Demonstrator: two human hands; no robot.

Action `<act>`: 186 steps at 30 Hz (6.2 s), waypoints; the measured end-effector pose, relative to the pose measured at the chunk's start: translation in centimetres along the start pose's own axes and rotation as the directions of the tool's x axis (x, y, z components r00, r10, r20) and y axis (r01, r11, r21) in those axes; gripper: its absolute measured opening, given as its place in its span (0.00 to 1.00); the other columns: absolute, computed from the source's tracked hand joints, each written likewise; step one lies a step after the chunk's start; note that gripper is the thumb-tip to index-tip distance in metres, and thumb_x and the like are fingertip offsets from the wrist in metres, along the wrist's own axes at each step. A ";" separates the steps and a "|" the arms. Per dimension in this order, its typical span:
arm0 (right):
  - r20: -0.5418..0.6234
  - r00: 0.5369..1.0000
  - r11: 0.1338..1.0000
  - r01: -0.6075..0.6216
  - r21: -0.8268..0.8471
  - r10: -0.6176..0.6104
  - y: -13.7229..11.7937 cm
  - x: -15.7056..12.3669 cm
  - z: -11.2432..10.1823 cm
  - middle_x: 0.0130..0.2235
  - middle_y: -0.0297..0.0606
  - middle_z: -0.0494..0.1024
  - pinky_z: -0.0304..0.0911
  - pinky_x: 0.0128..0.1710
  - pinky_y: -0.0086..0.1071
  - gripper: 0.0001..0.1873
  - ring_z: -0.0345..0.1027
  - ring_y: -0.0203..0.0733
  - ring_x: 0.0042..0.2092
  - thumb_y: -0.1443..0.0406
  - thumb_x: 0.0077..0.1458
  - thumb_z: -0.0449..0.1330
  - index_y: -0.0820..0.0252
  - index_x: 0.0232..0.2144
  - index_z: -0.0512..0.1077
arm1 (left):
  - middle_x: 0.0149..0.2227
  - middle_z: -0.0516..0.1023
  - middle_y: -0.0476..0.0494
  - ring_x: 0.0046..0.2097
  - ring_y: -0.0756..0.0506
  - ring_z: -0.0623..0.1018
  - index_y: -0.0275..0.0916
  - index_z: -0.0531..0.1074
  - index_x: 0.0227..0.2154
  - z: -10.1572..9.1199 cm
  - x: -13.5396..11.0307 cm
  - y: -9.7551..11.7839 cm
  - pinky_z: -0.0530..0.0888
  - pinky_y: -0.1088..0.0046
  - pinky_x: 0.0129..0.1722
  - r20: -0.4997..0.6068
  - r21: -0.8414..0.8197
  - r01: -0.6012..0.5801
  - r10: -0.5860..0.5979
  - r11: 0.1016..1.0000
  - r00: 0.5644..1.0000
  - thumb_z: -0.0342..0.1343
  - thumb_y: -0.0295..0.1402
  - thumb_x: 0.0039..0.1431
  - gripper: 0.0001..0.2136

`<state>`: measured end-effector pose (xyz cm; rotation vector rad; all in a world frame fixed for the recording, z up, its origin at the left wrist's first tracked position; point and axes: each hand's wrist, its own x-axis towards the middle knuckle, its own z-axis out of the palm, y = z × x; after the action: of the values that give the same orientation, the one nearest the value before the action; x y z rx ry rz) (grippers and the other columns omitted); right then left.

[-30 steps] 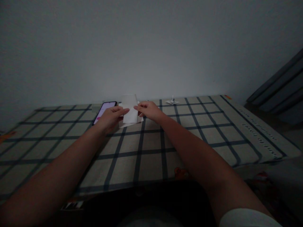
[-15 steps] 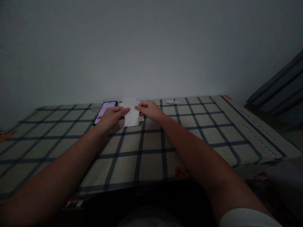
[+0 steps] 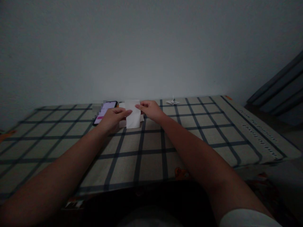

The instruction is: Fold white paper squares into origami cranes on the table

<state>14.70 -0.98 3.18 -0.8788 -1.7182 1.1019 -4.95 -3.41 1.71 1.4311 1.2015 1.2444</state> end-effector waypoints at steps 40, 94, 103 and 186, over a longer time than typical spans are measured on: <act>-0.025 0.999 0.998 -0.037 0.045 0.039 0.0 0.1 0.1 0.26 0.33 0.72 0.62 0.33 0.29 0.14 0.64 0.33 0.29 0.57 0.52 0.62 0.62 0.25 0.71 | 0.28 0.78 0.46 0.28 0.49 0.73 0.36 0.78 0.26 -0.1 0.7 -0.6 0.69 0.73 0.30 -0.013 -0.063 -0.014 0.013 0.998 1.000 0.69 0.46 0.42 0.17; 0.079 0.990 0.976 -0.129 0.178 0.116 0.5 0.2 -0.1 0.31 0.37 0.78 0.66 0.33 0.29 0.08 0.68 0.33 0.30 0.63 0.50 0.66 0.63 0.31 0.76 | 0.24 0.77 0.45 0.25 0.49 0.71 0.35 0.77 0.24 -0.6 0.5 -0.4 0.66 0.72 0.26 0.006 0.109 -0.109 0.109 0.988 0.994 0.66 0.42 0.46 0.13; 0.101 0.994 0.998 -0.053 0.016 0.052 1.1 0.4 -0.1 0.25 0.34 0.74 0.61 0.28 0.27 0.10 0.66 0.32 0.28 0.61 0.49 0.66 0.64 0.28 0.75 | 0.29 0.79 0.43 0.27 0.49 0.74 0.34 0.79 0.30 0.1 0.1 -0.1 0.70 0.72 0.28 0.069 -0.030 0.062 -0.060 0.998 0.996 0.66 0.41 0.45 0.15; 0.147 0.986 0.997 -0.072 -0.027 0.075 0.7 0.0 0.9 0.26 0.34 0.74 0.64 0.31 0.26 0.04 0.67 0.32 0.29 0.69 0.51 0.58 0.62 0.25 0.70 | 0.38 0.82 0.43 0.41 0.42 0.80 0.40 0.73 0.34 -0.7 0.9 1.3 0.78 0.70 0.39 -0.424 -0.363 -0.201 0.031 0.910 0.905 0.67 0.39 0.43 0.15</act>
<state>13.91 -1.02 2.33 -0.8990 -1.8343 1.2262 -5.46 -2.70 3.27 0.9736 1.0492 1.8258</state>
